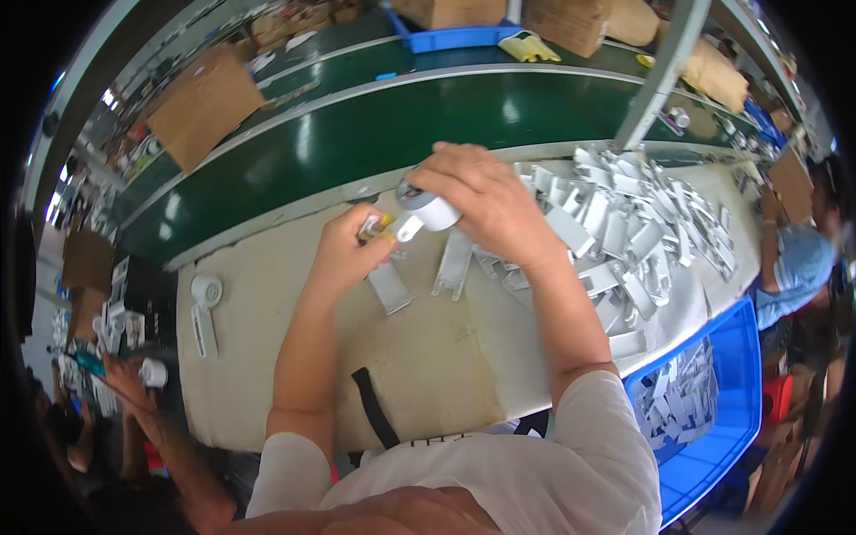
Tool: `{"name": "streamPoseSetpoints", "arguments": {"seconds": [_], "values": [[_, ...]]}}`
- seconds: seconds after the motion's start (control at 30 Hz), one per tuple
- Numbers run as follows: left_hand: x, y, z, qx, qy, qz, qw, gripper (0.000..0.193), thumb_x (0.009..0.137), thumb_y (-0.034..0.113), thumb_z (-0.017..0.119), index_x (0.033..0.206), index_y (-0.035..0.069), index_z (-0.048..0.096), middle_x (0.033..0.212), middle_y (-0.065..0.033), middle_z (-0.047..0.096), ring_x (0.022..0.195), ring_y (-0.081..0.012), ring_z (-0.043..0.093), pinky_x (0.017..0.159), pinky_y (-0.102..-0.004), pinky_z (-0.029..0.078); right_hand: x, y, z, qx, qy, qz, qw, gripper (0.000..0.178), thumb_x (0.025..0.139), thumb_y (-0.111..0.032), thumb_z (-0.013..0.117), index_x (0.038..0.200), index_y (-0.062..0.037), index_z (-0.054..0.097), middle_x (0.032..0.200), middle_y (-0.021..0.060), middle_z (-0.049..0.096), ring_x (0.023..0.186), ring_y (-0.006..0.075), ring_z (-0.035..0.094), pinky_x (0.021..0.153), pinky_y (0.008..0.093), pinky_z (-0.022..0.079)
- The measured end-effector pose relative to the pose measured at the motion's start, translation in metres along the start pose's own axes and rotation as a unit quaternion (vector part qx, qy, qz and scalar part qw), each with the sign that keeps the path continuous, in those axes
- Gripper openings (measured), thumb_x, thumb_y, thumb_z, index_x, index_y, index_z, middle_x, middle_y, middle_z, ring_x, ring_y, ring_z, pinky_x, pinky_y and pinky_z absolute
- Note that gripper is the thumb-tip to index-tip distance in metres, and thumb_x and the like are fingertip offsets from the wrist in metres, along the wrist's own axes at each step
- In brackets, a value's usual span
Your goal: The person assembles portable fans by attaching plastic housing pieces to the battery and motor units by hand, and placing the assembled fans onto the conveyor belt.
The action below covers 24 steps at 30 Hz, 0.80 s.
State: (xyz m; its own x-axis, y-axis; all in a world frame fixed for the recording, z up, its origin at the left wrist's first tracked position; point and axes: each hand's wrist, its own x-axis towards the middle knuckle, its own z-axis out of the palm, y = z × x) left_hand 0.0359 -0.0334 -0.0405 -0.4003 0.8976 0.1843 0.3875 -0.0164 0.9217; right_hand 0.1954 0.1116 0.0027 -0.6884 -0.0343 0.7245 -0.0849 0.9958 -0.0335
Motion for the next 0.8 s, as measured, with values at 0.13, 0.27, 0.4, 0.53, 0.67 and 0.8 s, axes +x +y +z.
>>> {"name": "streamPoseSetpoints", "arguments": {"seconds": [0.13, 0.27, 0.4, 0.53, 0.67, 0.8], "values": [[-0.001, -0.006, -0.004, 0.074, 0.020, 0.006, 0.997, 0.020, 0.067, 0.009, 0.059, 0.083, -0.001, 0.053, 0.064, -0.0090, 0.057, 0.054, -0.0121, 0.052, 0.051, -0.0270, 0.042, -0.005, -0.008, -0.003, 0.281, -0.081, 0.172, 0.941, 0.057, 0.067, -0.007, 0.072, 0.120, -0.0109, 0.051, 0.117, 0.0107, 0.051, 0.111, 0.0288, 0.047, 0.092, 0.0379, 0.040], [-0.005, 0.013, 0.004, 0.105, -0.017, 0.012, 0.994, 0.023, 0.066, 0.009, 0.059, 0.085, -0.001, 0.053, 0.064, -0.0123, 0.058, 0.054, -0.0170, 0.055, 0.051, -0.0292, 0.043, -0.014, -0.003, -0.004, 0.422, -0.084, 0.186, 0.883, 0.049, 0.072, -0.014, 0.072, 0.118, -0.0103, 0.055, 0.118, 0.0097, 0.049, 0.111, 0.0249, 0.045, 0.091, 0.0355, 0.040], [-0.007, 0.016, 0.010, 0.203, -0.038, 0.030, 0.978, 0.026, 0.066, 0.010, 0.059, 0.089, 0.000, 0.053, 0.065, -0.0139, 0.059, 0.055, -0.0231, 0.058, 0.053, -0.0328, 0.045, -0.015, 0.005, -0.008, 0.381, -0.140, 0.166, 0.899, 0.047, 0.073, -0.017, 0.071, 0.118, -0.0125, 0.056, 0.120, 0.0093, 0.047, 0.111, 0.0250, 0.045, 0.090, 0.0346, 0.039], [-0.014, 0.024, 0.009, 0.192, -0.062, 0.020, 0.979, 0.027, 0.067, 0.010, 0.059, 0.090, -0.001, 0.052, 0.066, -0.0144, 0.059, 0.057, -0.0246, 0.058, 0.055, -0.0348, 0.045, -0.016, 0.002, -0.007, 0.418, -0.145, 0.173, 0.880, 0.048, 0.073, -0.017, 0.071, 0.118, -0.0149, 0.056, 0.120, 0.0096, 0.047, 0.112, 0.0251, 0.044, 0.092, 0.0330, 0.037], [-0.019, 0.024, 0.009, 0.121, -0.109, 0.029, 0.986, 0.021, 0.073, 0.010, 0.058, 0.089, -0.002, 0.052, 0.069, -0.0109, 0.059, 0.058, -0.0164, 0.056, 0.052, -0.0282, 0.044, -0.018, -0.002, -0.012, 0.422, -0.151, 0.151, 0.881, 0.050, 0.073, -0.016, 0.070, 0.120, -0.0152, 0.054, 0.120, 0.0097, 0.048, 0.113, 0.0253, 0.044, 0.094, 0.0328, 0.036], [-0.020, 0.021, 0.007, -0.019, -0.137, -0.041, 0.989, 0.014, 0.084, 0.012, 0.054, 0.093, 0.001, 0.053, 0.077, -0.0055, 0.061, 0.061, -0.0074, 0.054, 0.052, -0.0206, 0.043, -0.017, -0.001, -0.003, 0.423, -0.113, 0.162, 0.884, 0.049, 0.076, -0.017, 0.069, 0.122, -0.0118, 0.052, 0.123, 0.0089, 0.048, 0.113, 0.0239, 0.044, 0.094, 0.0328, 0.035]]}}
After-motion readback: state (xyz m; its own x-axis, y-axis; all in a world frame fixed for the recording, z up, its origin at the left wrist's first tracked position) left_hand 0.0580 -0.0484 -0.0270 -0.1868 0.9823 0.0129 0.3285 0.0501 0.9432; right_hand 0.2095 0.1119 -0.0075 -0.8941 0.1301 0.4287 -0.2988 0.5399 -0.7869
